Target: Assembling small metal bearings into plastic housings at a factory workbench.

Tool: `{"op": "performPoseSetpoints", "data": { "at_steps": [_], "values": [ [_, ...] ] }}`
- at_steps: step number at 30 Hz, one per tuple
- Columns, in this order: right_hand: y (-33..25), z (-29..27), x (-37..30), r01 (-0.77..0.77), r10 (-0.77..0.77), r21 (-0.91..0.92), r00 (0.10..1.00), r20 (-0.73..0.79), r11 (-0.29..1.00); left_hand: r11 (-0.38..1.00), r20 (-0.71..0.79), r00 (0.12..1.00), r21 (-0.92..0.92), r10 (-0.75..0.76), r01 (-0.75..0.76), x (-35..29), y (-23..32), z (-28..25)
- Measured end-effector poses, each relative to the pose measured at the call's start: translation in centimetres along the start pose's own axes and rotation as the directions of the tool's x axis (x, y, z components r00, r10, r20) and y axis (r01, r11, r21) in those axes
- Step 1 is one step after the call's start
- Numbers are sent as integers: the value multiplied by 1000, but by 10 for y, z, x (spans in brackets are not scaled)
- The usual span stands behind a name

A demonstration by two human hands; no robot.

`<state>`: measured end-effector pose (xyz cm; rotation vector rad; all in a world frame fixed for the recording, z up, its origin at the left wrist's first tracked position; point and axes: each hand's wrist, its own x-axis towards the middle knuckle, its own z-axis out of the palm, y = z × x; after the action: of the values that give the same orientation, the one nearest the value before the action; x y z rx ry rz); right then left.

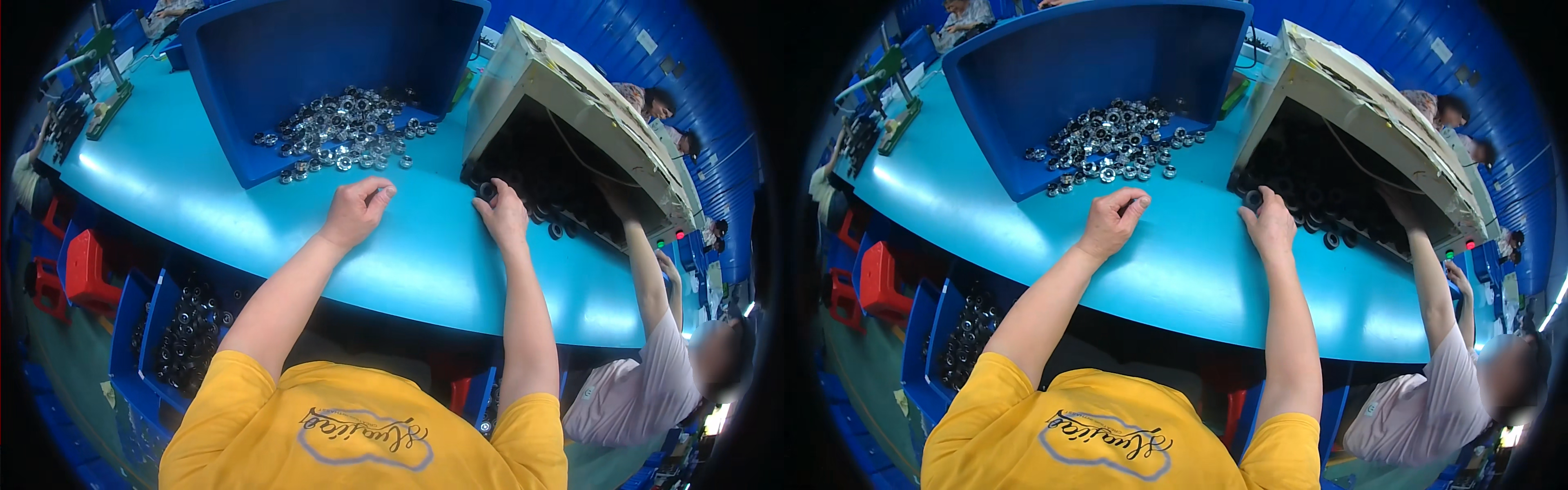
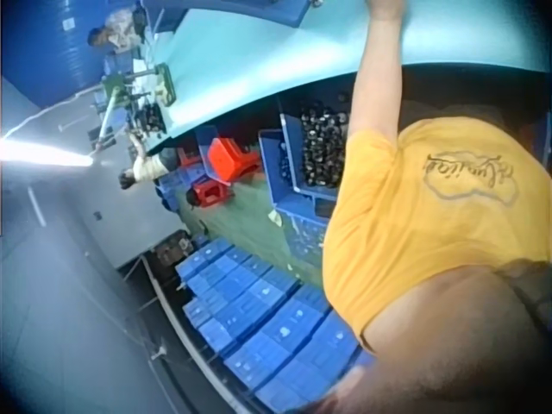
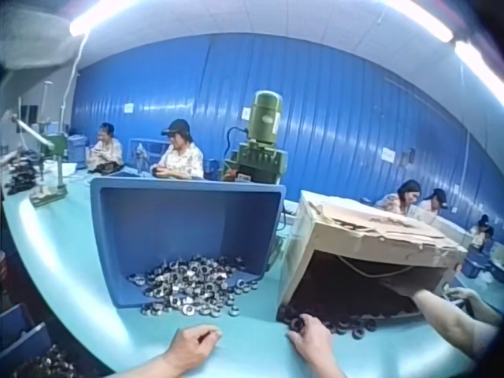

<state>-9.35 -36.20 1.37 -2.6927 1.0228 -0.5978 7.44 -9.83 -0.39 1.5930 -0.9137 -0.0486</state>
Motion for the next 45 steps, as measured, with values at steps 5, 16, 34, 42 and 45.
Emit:
{"op": "performPoseSetpoints", "data": {
  "at_steps": [5, 16, 34, 42, 45],
  "values": [
    [1, 9, -1, -24, 28, 89, 999, -40, 996, 1000, 1, 1000, -20, 8, -8, 0, -5, -1],
    [-145, 0, -33, 50, -358, 775, 904, 233, 630, 560, 538, 825, -636, -173, 532, 10, -15, -15],
    [-120, 72, 27, -11, -72, 577, 990, 121, 816, 216, 463, 877, -850, -128, 481, 20, -7, -23],
    [-120, 22, -12, -266, -86, 863, 939, 332, 430, 206, 467, 880, -856, -86, 474, 16, -8, -22],
    [-120, 23, -20, -282, -63, 884, 943, 327, 373, 183, 473, 879, -861, -58, 475, 15, -8, -25]
  ]
}}
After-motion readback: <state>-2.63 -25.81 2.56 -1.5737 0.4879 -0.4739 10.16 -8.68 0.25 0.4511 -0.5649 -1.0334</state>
